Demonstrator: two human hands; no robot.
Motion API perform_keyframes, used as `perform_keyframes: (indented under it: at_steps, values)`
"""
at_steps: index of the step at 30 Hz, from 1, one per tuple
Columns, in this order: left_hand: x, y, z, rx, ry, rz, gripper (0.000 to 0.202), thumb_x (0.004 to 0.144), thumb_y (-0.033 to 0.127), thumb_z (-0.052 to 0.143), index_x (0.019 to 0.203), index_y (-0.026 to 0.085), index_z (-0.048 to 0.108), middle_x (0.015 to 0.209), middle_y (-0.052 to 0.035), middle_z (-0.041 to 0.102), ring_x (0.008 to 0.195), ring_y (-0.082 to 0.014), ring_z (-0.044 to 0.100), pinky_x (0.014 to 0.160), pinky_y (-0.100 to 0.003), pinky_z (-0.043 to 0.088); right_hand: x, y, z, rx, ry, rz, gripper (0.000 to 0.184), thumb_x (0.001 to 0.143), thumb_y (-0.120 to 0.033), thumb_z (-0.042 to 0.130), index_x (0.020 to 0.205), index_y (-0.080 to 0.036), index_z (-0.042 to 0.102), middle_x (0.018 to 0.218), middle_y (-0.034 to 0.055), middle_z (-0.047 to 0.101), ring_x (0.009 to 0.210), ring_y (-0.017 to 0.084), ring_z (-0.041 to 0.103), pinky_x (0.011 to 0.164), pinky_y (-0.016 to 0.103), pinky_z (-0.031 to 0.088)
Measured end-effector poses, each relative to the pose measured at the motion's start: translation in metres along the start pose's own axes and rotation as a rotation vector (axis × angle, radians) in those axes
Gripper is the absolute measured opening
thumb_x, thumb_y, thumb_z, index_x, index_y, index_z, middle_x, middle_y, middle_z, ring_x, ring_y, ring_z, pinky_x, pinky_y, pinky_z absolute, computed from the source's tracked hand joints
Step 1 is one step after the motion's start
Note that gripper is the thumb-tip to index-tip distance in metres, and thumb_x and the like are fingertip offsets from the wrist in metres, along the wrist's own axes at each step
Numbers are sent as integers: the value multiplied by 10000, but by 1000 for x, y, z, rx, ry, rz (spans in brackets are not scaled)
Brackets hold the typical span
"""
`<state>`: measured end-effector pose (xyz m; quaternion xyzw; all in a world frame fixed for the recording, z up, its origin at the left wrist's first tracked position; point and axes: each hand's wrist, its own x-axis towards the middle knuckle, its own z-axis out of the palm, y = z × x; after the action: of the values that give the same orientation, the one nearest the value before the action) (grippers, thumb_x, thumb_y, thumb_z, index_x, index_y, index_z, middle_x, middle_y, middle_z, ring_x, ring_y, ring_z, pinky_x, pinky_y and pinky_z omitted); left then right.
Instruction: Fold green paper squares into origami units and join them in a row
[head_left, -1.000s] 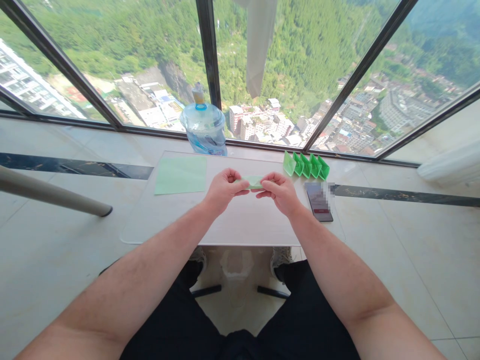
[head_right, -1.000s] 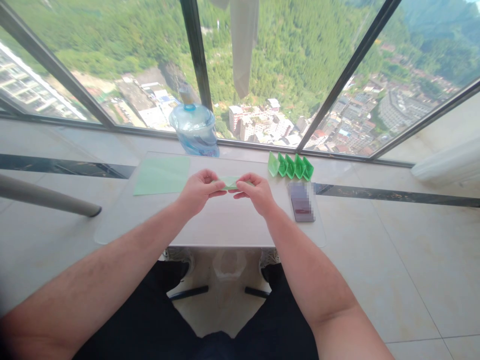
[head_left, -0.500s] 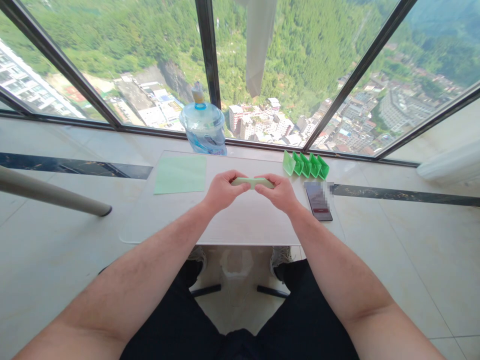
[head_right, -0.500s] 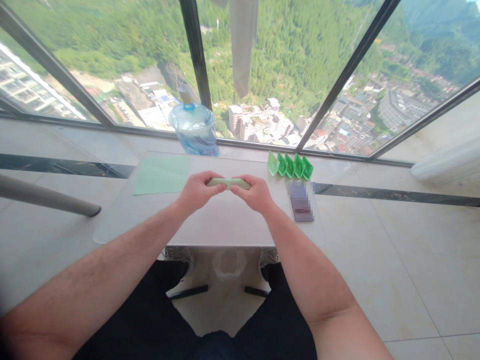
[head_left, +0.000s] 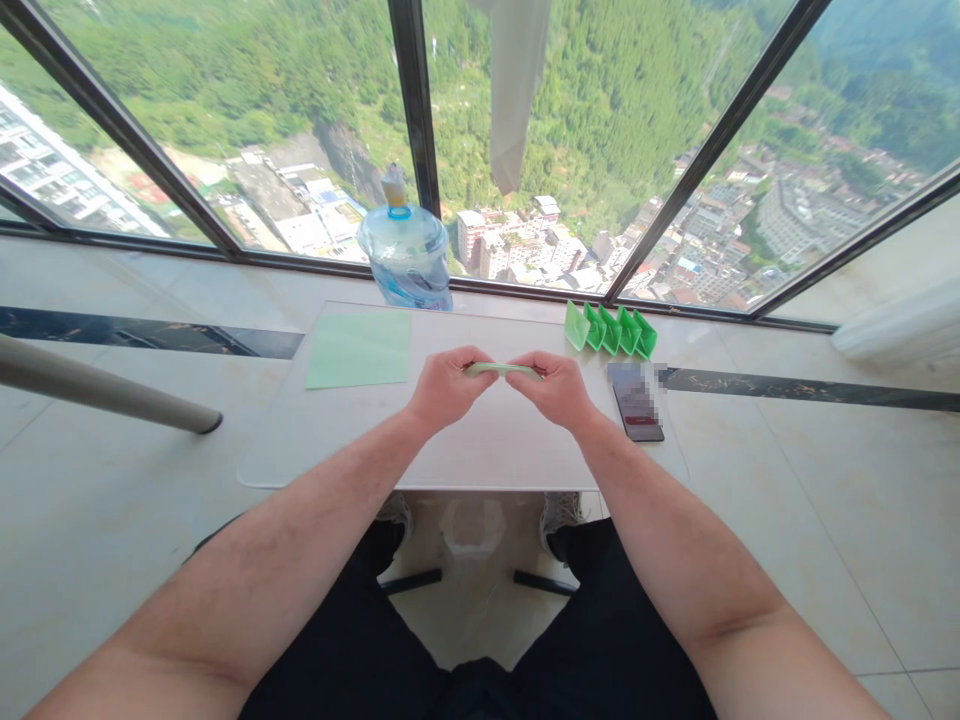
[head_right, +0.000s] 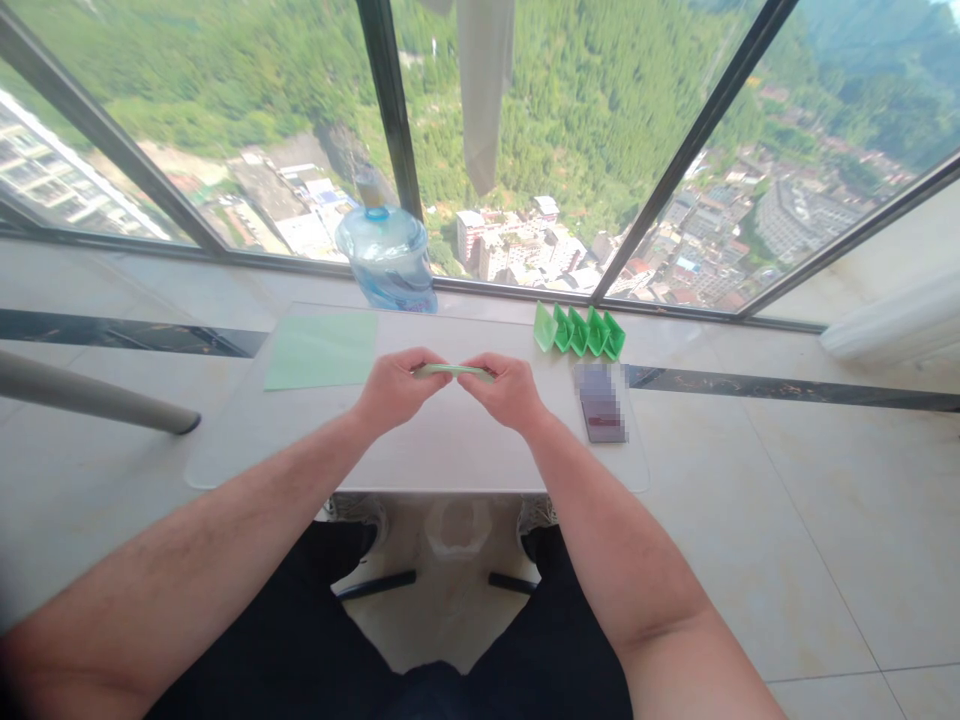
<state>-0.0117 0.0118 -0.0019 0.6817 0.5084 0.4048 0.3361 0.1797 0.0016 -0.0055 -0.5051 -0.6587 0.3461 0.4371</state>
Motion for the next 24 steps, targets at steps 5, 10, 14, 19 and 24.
perform_keyframes:
  at_steps: [5, 10, 14, 19, 24]
  values:
    - [-1, 3, 0, 12, -26, 15, 183, 776, 362, 683, 799, 191, 746, 686, 11, 677, 665, -139, 552, 642, -244, 419, 0, -2, 0, 1, -22, 9, 280, 797, -453, 716, 870, -192, 786, 790, 21, 744, 746, 177, 629, 700, 294, 474]
    - [-1, 5, -1, -11, -44, -6, 266, 781, 442, 690, 806, 183, 745, 666, 7, 660, 650, -144, 549, 619, -251, 416, 1, -2, 1, 17, -5, 16, 261, 788, -438, 729, 866, -197, 789, 806, 23, 755, 773, 189, 651, 710, 299, 488]
    - [0, 2, -2, -58, -61, 1, 249, 807, 419, 676, 833, 187, 761, 730, -7, 706, 691, -153, 587, 670, -263, 441, 2, -4, -1, 73, -31, 39, 280, 776, -436, 749, 899, -188, 796, 842, 46, 770, 793, 199, 672, 721, 303, 499]
    - [0, -1, -2, -94, -79, -27, 202, 785, 374, 685, 804, 189, 765, 713, -6, 709, 673, -149, 582, 649, -260, 433, 4, -4, -3, 132, -67, 58, 281, 775, -435, 745, 887, -183, 802, 799, 44, 766, 745, 189, 664, 686, 298, 496]
    - [1, 2, -3, -84, -125, -74, 203, 739, 376, 701, 753, 180, 757, 628, 2, 669, 571, -124, 509, 546, -248, 373, 3, -3, -3, 69, -52, 46, 228, 773, -394, 745, 863, -193, 803, 797, 38, 770, 750, 189, 666, 697, 300, 497]
